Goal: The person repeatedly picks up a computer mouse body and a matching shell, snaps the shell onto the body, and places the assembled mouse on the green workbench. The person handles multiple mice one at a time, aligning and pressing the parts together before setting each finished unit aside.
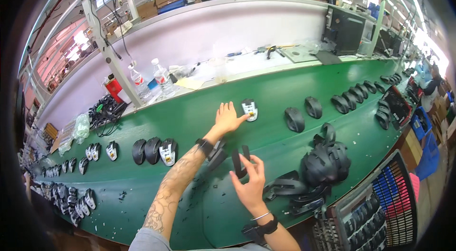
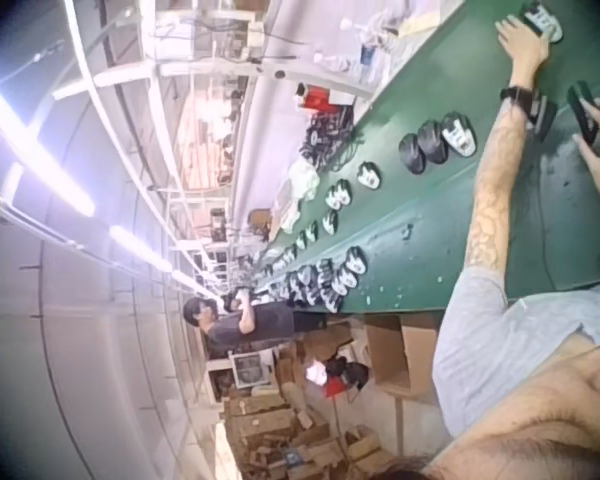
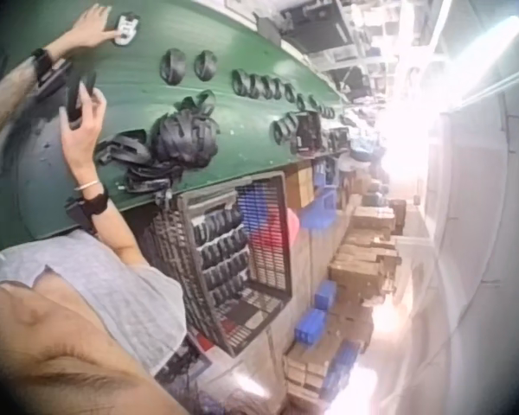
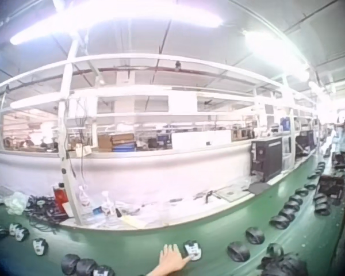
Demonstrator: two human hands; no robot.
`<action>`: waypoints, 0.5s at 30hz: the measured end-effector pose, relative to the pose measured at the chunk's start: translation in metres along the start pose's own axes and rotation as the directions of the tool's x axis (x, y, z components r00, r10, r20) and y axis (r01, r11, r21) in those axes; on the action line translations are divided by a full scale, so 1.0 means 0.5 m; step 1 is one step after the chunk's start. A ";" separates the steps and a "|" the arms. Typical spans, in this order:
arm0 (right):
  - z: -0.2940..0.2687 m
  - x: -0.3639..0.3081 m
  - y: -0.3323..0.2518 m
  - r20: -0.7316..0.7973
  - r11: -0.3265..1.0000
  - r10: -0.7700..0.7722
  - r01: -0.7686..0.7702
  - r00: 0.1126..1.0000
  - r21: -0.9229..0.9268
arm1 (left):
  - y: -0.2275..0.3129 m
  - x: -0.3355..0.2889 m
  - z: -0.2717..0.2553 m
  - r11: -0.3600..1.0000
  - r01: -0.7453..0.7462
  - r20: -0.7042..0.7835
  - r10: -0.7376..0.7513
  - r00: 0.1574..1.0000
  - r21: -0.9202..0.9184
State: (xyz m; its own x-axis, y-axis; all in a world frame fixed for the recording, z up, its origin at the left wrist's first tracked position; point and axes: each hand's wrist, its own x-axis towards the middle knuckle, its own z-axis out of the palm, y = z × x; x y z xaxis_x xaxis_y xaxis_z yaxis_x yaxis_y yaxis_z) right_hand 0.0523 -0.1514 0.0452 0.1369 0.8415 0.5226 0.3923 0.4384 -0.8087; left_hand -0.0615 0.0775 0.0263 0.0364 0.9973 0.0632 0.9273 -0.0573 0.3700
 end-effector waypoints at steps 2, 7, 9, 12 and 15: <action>-0.007 0.002 0.005 -0.018 1.000 -0.010 0.010 1.000 -0.020 | 0.027 0.088 0.067 0.979 0.144 0.052 -0.138 0.989 -0.143; -0.023 0.014 0.011 -0.083 0.993 -0.061 0.052 0.995 -0.103 | 0.072 0.150 0.157 0.900 0.259 -0.040 -0.291 0.956 -0.350; -0.030 0.017 0.030 -0.123 0.998 -0.012 0.005 0.992 -0.058 | 0.090 0.148 0.152 0.927 0.052 -0.001 -0.056 0.998 -0.372; -0.026 0.009 0.032 -0.111 0.999 0.024 -0.028 0.993 -0.028 | 0.077 0.103 0.107 0.901 -0.126 0.094 0.180 0.979 -0.415; -0.019 0.005 0.017 -0.094 1.000 0.006 -0.006 0.996 -0.004 | 0.033 0.064 0.069 0.917 -0.122 0.115 0.177 0.977 -0.379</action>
State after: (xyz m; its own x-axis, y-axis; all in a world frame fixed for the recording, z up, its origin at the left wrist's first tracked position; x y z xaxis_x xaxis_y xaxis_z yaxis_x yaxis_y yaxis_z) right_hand 0.0646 -0.1483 0.0420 0.2240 0.8106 0.5410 0.3948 0.4321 -0.8108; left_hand -0.0321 0.1101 0.0024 0.2428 0.9699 0.0206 0.7050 -0.1910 0.6830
